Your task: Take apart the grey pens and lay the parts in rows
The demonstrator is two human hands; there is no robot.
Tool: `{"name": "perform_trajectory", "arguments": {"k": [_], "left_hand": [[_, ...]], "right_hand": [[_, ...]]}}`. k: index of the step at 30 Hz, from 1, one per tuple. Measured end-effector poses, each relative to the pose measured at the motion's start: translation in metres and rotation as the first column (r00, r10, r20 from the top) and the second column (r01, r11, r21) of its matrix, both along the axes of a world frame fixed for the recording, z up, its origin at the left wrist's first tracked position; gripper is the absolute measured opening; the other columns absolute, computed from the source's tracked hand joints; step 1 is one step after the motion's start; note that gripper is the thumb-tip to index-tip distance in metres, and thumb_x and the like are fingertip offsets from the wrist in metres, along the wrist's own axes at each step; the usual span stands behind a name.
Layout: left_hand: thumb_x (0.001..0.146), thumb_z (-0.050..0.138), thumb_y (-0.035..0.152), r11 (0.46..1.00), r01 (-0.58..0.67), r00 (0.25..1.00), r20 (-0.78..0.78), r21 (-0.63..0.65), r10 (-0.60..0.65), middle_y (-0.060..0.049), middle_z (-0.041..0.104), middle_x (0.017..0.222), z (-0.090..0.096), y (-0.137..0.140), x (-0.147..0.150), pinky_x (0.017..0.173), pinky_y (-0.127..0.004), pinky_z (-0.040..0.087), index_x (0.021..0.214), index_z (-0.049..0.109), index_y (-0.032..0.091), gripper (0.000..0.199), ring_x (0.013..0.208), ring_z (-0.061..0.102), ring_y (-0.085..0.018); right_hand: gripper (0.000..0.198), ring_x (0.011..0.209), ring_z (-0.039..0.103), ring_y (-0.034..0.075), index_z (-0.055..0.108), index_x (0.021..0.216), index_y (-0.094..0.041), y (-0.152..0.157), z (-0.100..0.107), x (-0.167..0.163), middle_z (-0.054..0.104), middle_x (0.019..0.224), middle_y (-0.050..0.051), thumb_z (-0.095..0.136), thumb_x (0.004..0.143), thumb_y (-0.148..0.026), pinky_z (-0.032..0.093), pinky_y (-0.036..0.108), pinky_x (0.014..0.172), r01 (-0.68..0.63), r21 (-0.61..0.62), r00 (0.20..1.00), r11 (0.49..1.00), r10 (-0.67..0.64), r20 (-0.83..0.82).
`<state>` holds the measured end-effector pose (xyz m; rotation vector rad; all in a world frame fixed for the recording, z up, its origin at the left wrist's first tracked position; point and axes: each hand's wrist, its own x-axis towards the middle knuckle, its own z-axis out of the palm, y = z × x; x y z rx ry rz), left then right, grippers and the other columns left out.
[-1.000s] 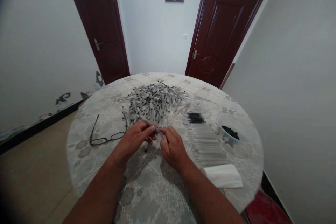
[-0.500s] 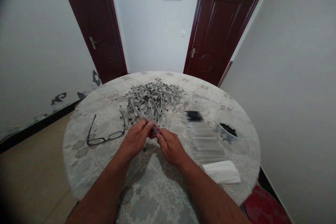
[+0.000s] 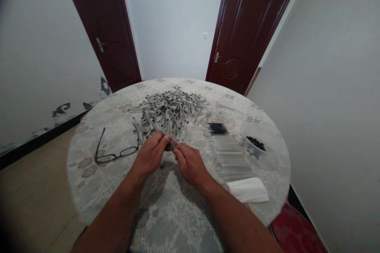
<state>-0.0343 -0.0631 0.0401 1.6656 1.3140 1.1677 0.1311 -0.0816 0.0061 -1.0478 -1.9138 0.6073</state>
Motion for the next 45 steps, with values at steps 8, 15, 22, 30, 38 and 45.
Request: {"name": "perform_trajectory", "arguments": {"k": [8, 15, 22, 30, 38, 45], "left_hand": [[0.098, 0.05, 0.06, 0.994, -0.057, 0.965, 0.249, -0.098, 0.08, -0.007, 0.079, 0.084, -0.002, 0.006, -0.005, 0.072, -0.036, 0.06, 0.088, 0.052, 0.022, 0.04, 0.073, 0.075, -0.022], [0.094, 0.058, 0.057, 0.986, 0.053, 0.907, 0.42, -0.158, 0.018, -0.009, 0.079, 0.093, -0.001, 0.005, -0.003, 0.072, -0.037, 0.063, 0.094, 0.052, 0.02, 0.038, 0.076, 0.076, -0.021], [0.095, 0.056, 0.055, 0.982, 0.034, 0.888, 0.457, -0.184, 0.055, -0.009, 0.078, 0.099, 0.002, 0.005, -0.003, 0.066, -0.033, 0.063, 0.098, 0.053, 0.02, 0.035, 0.078, 0.076, -0.021], [0.094, 0.06, 0.056, 0.98, 0.013, 0.905, 0.42, -0.197, 0.072, -0.008, 0.079, 0.095, 0.003, 0.008, -0.007, 0.069, -0.037, 0.065, 0.095, 0.056, 0.019, 0.037, 0.079, 0.077, -0.023], [0.091, 0.064, 0.057, 0.98, 0.062, 0.927, 0.375, -0.189, 0.014, -0.009, 0.078, 0.103, 0.014, 0.011, -0.004, 0.069, -0.038, 0.065, 0.095, 0.061, 0.021, 0.037, 0.081, 0.077, -0.024], [0.09, 0.067, 0.056, 0.962, 0.174, 0.926, 0.368, -0.209, -0.088, -0.009, 0.078, 0.1, 0.031, 0.01, 0.011, 0.073, -0.04, 0.066, 0.097, 0.064, 0.019, 0.037, 0.081, 0.077, -0.023]], "right_hand": [[0.029, 0.071, 0.06, 0.015, 0.067, 0.086, -0.02, 0.001, -0.001, -0.001, 0.063, 0.074, 0.0, 0.048, 0.105, -0.032, 0.045, 0.025, 0.069, 0.035, -0.013, 0.999, 0.999, -0.035, 0.0], [0.024, 0.091, 0.069, 0.019, 0.072, 0.109, -0.021, -0.001, -0.002, -0.001, 0.075, 0.1, 0.006, 0.049, 0.104, -0.027, 0.05, 0.03, 0.085, 0.033, 0.015, 0.999, 0.999, -0.032, -0.021], [0.031, 0.073, 0.064, 0.016, 0.065, 0.128, -0.021, -0.003, -0.004, 0.003, 0.072, 0.086, 0.001, 0.052, 0.1, -0.025, 0.048, 0.027, 0.071, 0.055, -0.017, 0.998, 0.998, -0.056, -0.025], [0.021, 0.085, 0.069, 0.016, 0.072, 0.109, -0.02, 0.005, 0.003, 0.012, 0.075, 0.094, 0.004, 0.054, 0.099, -0.024, 0.05, 0.026, 0.081, 0.143, 0.067, 0.989, 0.987, -0.14, -0.056], [0.016, 0.068, 0.061, 0.014, 0.066, 0.107, -0.02, 0.014, 0.002, 0.02, 0.067, 0.078, -0.001, 0.059, 0.094, -0.026, 0.047, 0.025, 0.068, 0.319, 0.052, 0.943, 0.946, -0.312, -0.113], [0.018, 0.084, 0.063, 0.017, 0.067, 0.108, -0.019, 0.017, 0.002, 0.022, 0.07, 0.093, 0.005, 0.055, 0.094, -0.02, 0.049, 0.028, 0.082, 0.327, 0.157, 0.945, 0.932, -0.318, -0.077]]}}
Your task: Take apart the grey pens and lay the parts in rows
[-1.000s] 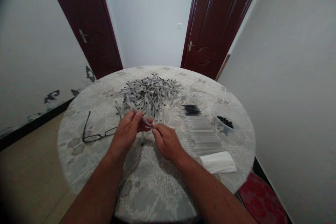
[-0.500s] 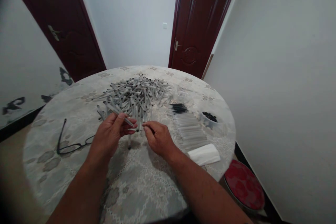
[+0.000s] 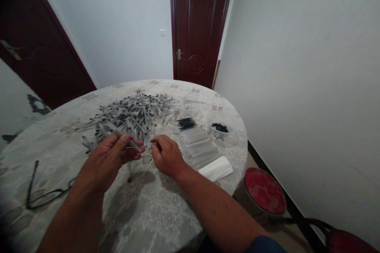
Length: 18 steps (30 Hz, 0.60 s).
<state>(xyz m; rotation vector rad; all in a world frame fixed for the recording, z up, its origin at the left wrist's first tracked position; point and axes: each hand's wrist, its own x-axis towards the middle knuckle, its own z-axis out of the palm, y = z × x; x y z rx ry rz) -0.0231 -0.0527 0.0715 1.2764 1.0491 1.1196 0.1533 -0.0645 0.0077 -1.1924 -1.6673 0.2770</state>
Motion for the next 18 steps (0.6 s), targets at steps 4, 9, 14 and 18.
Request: {"name": "perform_trajectory", "arguments": {"k": [4, 9, 14, 18], "left_hand": [[0.091, 0.066, 0.055, 0.998, 0.055, 0.998, -0.013, -0.004, -0.055, -0.01, 0.078, 0.104, 0.001, 0.0, 0.005, 0.073, -0.038, 0.065, 0.098, 0.064, 0.019, 0.037, 0.084, 0.077, -0.024], [0.091, 0.065, 0.057, 0.998, 0.037, 0.999, 0.029, -0.04, -0.036, -0.01, 0.078, 0.101, -0.013, 0.003, 0.001, 0.074, -0.038, 0.064, 0.097, 0.061, 0.018, 0.039, 0.081, 0.077, -0.023], [0.091, 0.064, 0.059, 1.0, 0.014, 1.0, 0.003, -0.027, -0.014, -0.011, 0.078, 0.104, -0.023, 0.004, -0.01, 0.074, -0.038, 0.063, 0.096, 0.062, 0.018, 0.041, 0.081, 0.076, -0.023], [0.093, 0.062, 0.059, 1.0, 0.005, 1.0, 0.017, -0.017, -0.005, -0.011, 0.078, 0.105, -0.025, 0.006, -0.016, 0.077, -0.04, 0.063, 0.097, 0.062, 0.018, 0.041, 0.086, 0.076, -0.024]], "right_hand": [[0.019, 0.095, 0.065, 0.018, 0.067, 0.107, -0.02, 0.0, 0.002, 0.001, 0.071, 0.101, 0.007, 0.052, 0.096, -0.017, 0.049, 0.029, 0.089, -0.043, 0.002, 0.999, 0.999, 0.043, 0.034], [0.019, 0.084, 0.066, 0.017, 0.066, 0.111, -0.02, -0.001, -0.001, 0.001, 0.072, 0.094, 0.004, 0.055, 0.095, -0.019, 0.05, 0.027, 0.08, -0.041, -0.062, 0.999, 0.997, 0.042, 0.008], [0.017, 0.072, 0.062, 0.015, 0.069, 0.107, -0.02, -0.001, 0.0, 0.004, 0.071, 0.086, 0.001, 0.058, 0.094, -0.023, 0.047, 0.025, 0.073, -0.033, -0.094, 0.999, 0.995, 0.032, -0.014], [0.015, 0.076, 0.062, 0.015, 0.072, 0.102, -0.02, 0.001, 0.007, 0.014, 0.072, 0.087, 0.002, 0.06, 0.094, -0.025, 0.046, 0.026, 0.074, -0.015, -0.136, 1.0, 0.991, 0.014, -0.007]]}}
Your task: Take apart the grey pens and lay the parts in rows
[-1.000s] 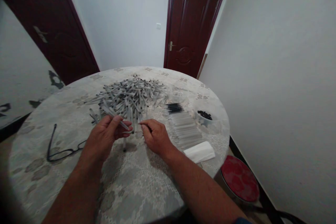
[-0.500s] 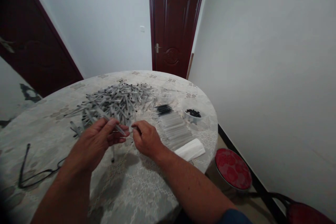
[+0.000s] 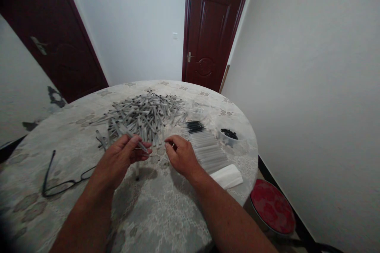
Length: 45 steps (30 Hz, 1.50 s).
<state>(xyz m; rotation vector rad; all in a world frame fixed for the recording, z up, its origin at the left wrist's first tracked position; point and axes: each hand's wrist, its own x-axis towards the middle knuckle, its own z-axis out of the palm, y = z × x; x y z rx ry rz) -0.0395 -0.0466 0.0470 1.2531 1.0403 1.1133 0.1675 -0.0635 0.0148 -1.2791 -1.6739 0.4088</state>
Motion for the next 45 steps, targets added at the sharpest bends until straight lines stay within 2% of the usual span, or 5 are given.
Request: {"name": "perform_trajectory", "arguments": {"k": [9, 18, 26, 31, 45], "left_hand": [[0.093, 0.059, 0.062, 0.999, -0.009, 0.997, -0.075, 0.05, 0.013, -0.01, 0.077, 0.101, 0.005, -0.001, -0.003, 0.075, -0.04, 0.062, 0.094, 0.062, 0.018, 0.044, 0.081, 0.075, -0.024], [0.094, 0.055, 0.063, 0.996, 0.047, 0.99, -0.136, 0.081, -0.036, -0.012, 0.077, 0.1, 0.006, -0.001, -0.003, 0.071, -0.037, 0.061, 0.092, 0.063, 0.018, 0.046, 0.08, 0.074, -0.024], [0.095, 0.055, 0.061, 0.992, 0.092, 0.983, -0.164, 0.084, -0.077, -0.012, 0.077, 0.098, 0.005, -0.002, -0.001, 0.069, -0.037, 0.06, 0.093, 0.063, 0.018, 0.045, 0.078, 0.074, -0.023], [0.095, 0.057, 0.059, 0.994, 0.078, 0.979, -0.195, 0.081, -0.061, -0.01, 0.077, 0.095, 0.007, -0.002, 0.001, 0.066, -0.034, 0.058, 0.09, 0.063, 0.018, 0.042, 0.074, 0.073, -0.021], [0.097, 0.052, 0.052, 0.939, 0.326, 0.891, -0.366, 0.105, -0.268, -0.001, 0.065, 0.066, 0.01, -0.011, 0.007, 0.06, -0.027, 0.046, 0.072, 0.065, 0.019, 0.043, 0.059, 0.06, -0.015]], "right_hand": [[0.014, 0.077, 0.064, 0.017, 0.073, 0.087, -0.019, 0.007, 0.025, 0.055, 0.073, 0.083, 0.003, 0.061, 0.084, -0.014, 0.043, 0.027, 0.069, -0.136, -0.324, 0.913, 0.936, 0.245, 0.326], [0.047, 0.062, 0.066, 0.015, 0.064, 0.133, -0.017, 0.075, 0.058, 0.109, 0.074, 0.116, 0.012, 0.052, 0.089, -0.029, 0.054, 0.033, 0.066, 0.412, 0.008, 0.906, 0.911, -0.409, -0.108], [0.028, 0.059, 0.063, 0.016, 0.072, 0.108, -0.018, 0.034, 0.024, 0.038, 0.077, 0.095, 0.007, 0.053, 0.092, -0.032, 0.052, 0.03, 0.06, 0.257, -0.007, 0.929, 0.966, -0.249, -0.275], [0.024, 0.079, 0.068, 0.018, 0.072, 0.104, -0.02, 0.018, 0.001, -0.003, 0.076, 0.096, 0.006, 0.05, 0.095, -0.021, 0.053, 0.031, 0.077, 0.014, 0.171, 1.0, 0.985, -0.009, -0.029], [0.036, 0.064, 0.062, 0.013, 0.068, 0.121, -0.021, 0.013, -0.009, -0.005, 0.073, 0.095, 0.005, 0.049, 0.103, -0.045, 0.049, 0.026, 0.058, -0.087, -0.056, 0.934, 0.995, 0.062, -0.351]]}}
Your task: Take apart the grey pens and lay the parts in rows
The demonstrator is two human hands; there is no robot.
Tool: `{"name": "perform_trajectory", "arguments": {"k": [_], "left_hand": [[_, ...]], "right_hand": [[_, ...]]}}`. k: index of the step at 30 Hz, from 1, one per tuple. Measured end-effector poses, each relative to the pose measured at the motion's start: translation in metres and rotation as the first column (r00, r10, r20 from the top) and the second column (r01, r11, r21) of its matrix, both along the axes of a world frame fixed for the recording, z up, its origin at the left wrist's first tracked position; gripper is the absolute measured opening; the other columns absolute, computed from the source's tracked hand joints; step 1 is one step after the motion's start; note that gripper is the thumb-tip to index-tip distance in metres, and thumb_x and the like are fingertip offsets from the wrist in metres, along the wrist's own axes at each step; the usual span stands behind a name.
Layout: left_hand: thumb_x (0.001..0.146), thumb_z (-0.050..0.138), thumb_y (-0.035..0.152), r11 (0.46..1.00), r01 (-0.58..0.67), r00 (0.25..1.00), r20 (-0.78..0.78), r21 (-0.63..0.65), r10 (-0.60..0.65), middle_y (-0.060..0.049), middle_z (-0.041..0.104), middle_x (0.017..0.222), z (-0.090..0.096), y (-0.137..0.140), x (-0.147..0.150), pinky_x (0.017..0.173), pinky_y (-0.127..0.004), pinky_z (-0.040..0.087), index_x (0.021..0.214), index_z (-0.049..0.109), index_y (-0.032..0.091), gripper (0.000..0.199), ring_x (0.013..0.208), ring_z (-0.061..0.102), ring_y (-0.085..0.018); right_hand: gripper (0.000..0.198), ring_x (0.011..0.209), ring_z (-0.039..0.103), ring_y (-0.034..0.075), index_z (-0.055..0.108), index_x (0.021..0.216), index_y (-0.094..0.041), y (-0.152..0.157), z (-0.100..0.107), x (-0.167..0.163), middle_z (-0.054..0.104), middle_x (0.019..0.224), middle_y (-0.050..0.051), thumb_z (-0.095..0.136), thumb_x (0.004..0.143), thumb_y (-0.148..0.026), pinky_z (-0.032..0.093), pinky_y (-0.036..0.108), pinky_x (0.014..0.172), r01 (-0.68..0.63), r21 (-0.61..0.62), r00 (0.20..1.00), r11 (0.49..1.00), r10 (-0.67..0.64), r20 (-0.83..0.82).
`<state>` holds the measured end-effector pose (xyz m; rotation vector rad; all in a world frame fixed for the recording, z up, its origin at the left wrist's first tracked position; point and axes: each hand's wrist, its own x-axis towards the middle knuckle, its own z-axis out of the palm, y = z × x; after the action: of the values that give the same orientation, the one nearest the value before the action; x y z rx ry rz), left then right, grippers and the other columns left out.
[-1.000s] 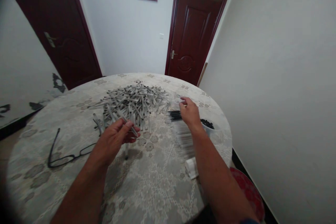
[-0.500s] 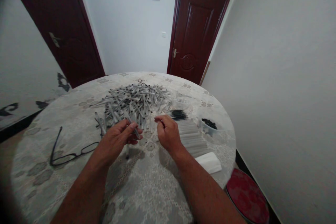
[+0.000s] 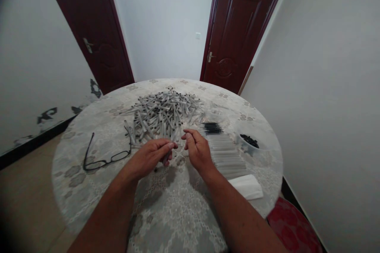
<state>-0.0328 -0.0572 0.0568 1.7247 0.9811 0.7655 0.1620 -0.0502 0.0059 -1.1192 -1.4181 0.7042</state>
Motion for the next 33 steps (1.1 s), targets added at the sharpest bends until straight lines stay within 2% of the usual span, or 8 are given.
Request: {"name": "perform_trajectory", "arguments": {"k": [3, 7, 11, 14, 17, 22, 27, 33], "left_hand": [[0.095, 0.054, 0.053, 1.0, 0.005, 1.0, 0.005, -0.008, -0.005, 0.0, 0.059, 0.062, 0.001, -0.002, 0.001, 0.056, -0.026, 0.045, 0.068, 0.064, 0.02, 0.044, 0.057, 0.057, -0.015], [0.091, 0.059, 0.056, 0.998, 0.001, 1.0, 0.027, -0.058, 0.0, 0.001, 0.053, 0.059, 0.0, -0.002, 0.001, 0.056, -0.027, 0.05, 0.07, 0.07, 0.02, 0.042, 0.056, 0.056, -0.016], [0.086, 0.07, 0.052, 0.976, -0.183, 0.97, 0.14, -0.115, 0.198, -0.001, 0.065, 0.072, -0.003, 0.004, -0.003, 0.061, -0.028, 0.055, 0.095, 0.077, 0.019, 0.034, 0.063, 0.062, -0.017], [0.081, 0.078, 0.047, 0.936, -0.283, 0.877, 0.34, -0.207, 0.34, -0.003, 0.07, 0.082, -0.006, 0.009, -0.007, 0.07, -0.033, 0.058, 0.107, 0.074, 0.018, 0.039, 0.068, 0.067, -0.017], [0.079, 0.082, 0.044, 0.927, -0.281, 0.814, 0.45, -0.249, 0.368, -0.003, 0.072, 0.086, -0.008, 0.011, -0.006, 0.072, -0.033, 0.059, 0.108, 0.073, 0.017, 0.041, 0.07, 0.068, -0.017], [0.082, 0.078, 0.051, 0.914, -0.34, 0.83, 0.385, -0.221, 0.402, -0.006, 0.074, 0.087, -0.008, 0.008, 0.0, 0.072, -0.034, 0.06, 0.106, 0.074, 0.013, 0.045, 0.07, 0.069, -0.017], [0.08, 0.08, 0.052, 0.892, -0.361, 0.796, 0.408, -0.272, 0.447, -0.006, 0.075, 0.086, -0.008, 0.007, 0.003, 0.072, -0.033, 0.061, 0.105, 0.073, 0.013, 0.047, 0.07, 0.07, -0.017], [0.077, 0.081, 0.053, 0.879, -0.383, 0.788, 0.396, -0.283, 0.471, -0.007, 0.076, 0.085, -0.009, 0.008, 0.002, 0.07, -0.033, 0.061, 0.099, 0.074, 0.012, 0.047, 0.068, 0.07, -0.017]], "right_hand": [[0.039, 0.058, 0.057, 0.012, 0.068, 0.115, -0.021, 0.001, 0.002, 0.001, 0.068, 0.086, 0.002, 0.052, 0.1, -0.053, 0.041, 0.023, 0.046, -0.061, -0.063, 0.98, 0.996, 0.048, -0.191], [0.036, 0.052, 0.051, 0.01, 0.068, 0.097, -0.021, 0.002, 0.006, 0.003, 0.06, 0.07, -0.002, 0.061, 0.094, -0.056, 0.034, 0.019, 0.041, -0.14, -0.139, 0.953, 0.98, 0.096, -0.289], [0.035, 0.048, 0.049, 0.008, 0.067, 0.091, -0.02, 0.006, 0.007, 0.003, 0.06, 0.068, -0.003, 0.074, 0.084, -0.054, 0.03, 0.017, 0.037, -0.224, -0.223, 0.865, 0.949, 0.088, -0.494], [0.034, 0.048, 0.05, 0.007, 0.068, 0.092, -0.019, 0.008, 0.008, 0.002, 0.065, 0.072, -0.002, 0.082, 0.076, -0.046, 0.032, 0.016, 0.037, -0.289, -0.237, 0.783, 0.928, 0.087, -0.616], [0.034, 0.049, 0.053, 0.007, 0.069, 0.093, -0.019, 0.007, 0.008, -0.002, 0.068, 0.073, -0.001, 0.084, 0.074, -0.042, 0.035, 0.016, 0.038, -0.341, -0.231, 0.76, 0.911, 0.122, -0.638], [0.037, 0.047, 0.054, 0.008, 0.067, 0.09, -0.018, 0.002, 0.005, -0.01, 0.068, 0.071, -0.001, 0.082, 0.076, -0.049, 0.035, 0.017, 0.037, -0.379, -0.244, 0.769, 0.893, 0.158, -0.62], [0.05, 0.041, 0.048, 0.007, 0.063, 0.08, -0.017, 0.0, 0.003, -0.011, 0.058, 0.059, -0.003, 0.071, 0.082, -0.067, 0.026, 0.016, 0.033, -0.388, -0.357, 0.814, 0.85, 0.134, -0.565], [0.045, 0.044, 0.046, 0.007, 0.061, 0.079, -0.018, -0.001, 0.004, -0.009, 0.055, 0.06, -0.004, 0.075, 0.081, -0.061, 0.026, 0.016, 0.036, -0.398, -0.354, 0.833, 0.846, 0.172, -0.526]]}}
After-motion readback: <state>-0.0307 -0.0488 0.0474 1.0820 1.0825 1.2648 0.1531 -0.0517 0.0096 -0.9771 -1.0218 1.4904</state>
